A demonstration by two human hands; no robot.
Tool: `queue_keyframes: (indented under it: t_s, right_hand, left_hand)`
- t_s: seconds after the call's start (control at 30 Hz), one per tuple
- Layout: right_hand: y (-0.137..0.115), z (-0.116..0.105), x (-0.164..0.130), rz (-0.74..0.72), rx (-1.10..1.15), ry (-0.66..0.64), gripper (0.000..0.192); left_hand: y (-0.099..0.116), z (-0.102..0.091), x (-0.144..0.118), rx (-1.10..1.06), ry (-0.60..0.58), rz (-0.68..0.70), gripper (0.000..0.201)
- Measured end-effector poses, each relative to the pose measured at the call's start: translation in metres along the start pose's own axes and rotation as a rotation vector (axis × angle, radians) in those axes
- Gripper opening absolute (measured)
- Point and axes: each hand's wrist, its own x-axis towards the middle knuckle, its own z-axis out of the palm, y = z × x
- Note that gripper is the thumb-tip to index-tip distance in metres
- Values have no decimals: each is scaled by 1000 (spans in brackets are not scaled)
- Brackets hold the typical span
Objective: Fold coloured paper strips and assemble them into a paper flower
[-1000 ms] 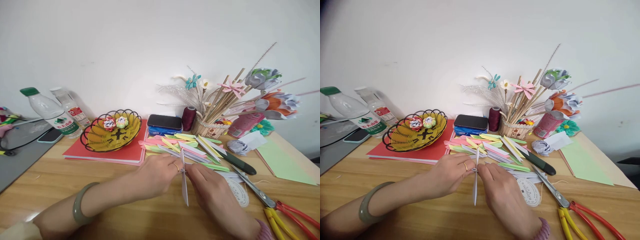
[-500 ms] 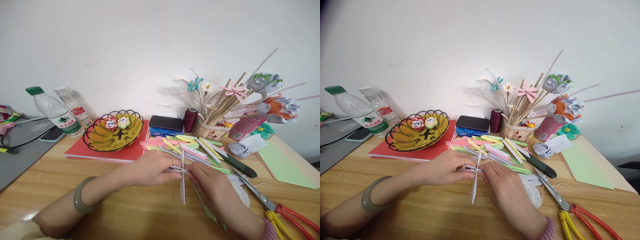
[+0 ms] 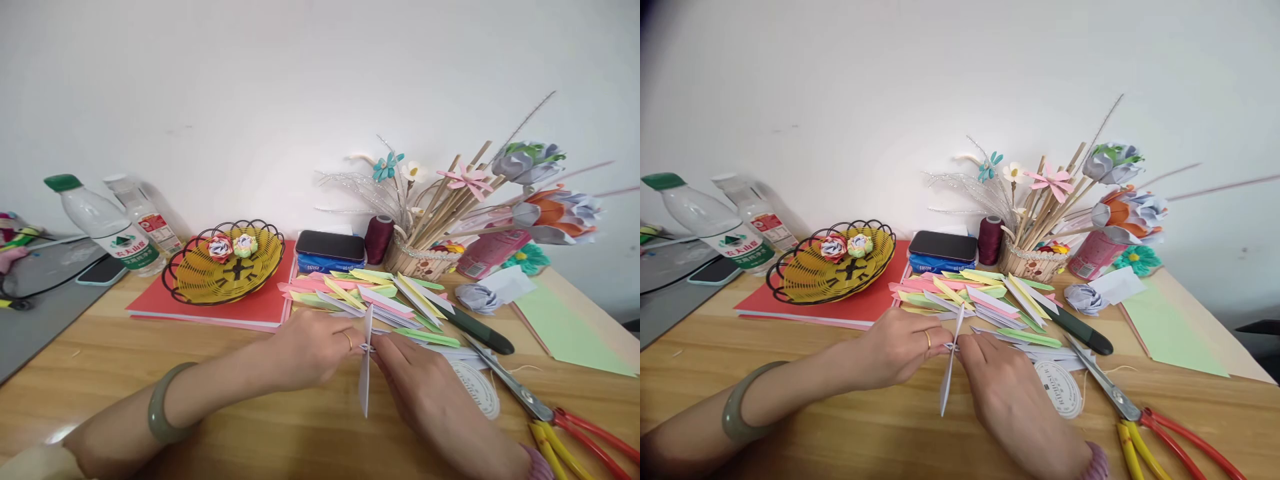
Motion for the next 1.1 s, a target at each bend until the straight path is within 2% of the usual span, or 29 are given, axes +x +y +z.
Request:
queue_keyframes:
  t_s: [0.1,0.3,0.43,0.63,0.8,0.97,1.1]
  right_hand:
    - [-2,-1,-1,-30,64,-42,22]
    - [-4,-2,-4,-91,37,45,27]
    - [0,-2,-2,-95,-25,89,25]
    - [9,-1,6,-49,-127,42,17]
    - [17,-1,4,-5,-153,21,26]
    - [18,-1,4,8,-169,19,25]
    - [16,-3,5,20,-196,0,23]
  left_hand:
    - [2,-4,0,-5,32,44,20]
    - [5,-3,-3,-40,48,77,16]
    - [4,1,-2,-39,28,1,22]
    - [-11,-2,3,-66,-118,-126,28]
    - [-18,-6,4,-166,-182,-242,28]
    - [-22,-3,1,-163,-186,-227,28]
    - [-27,3,-1,-65,-109,-151,29]
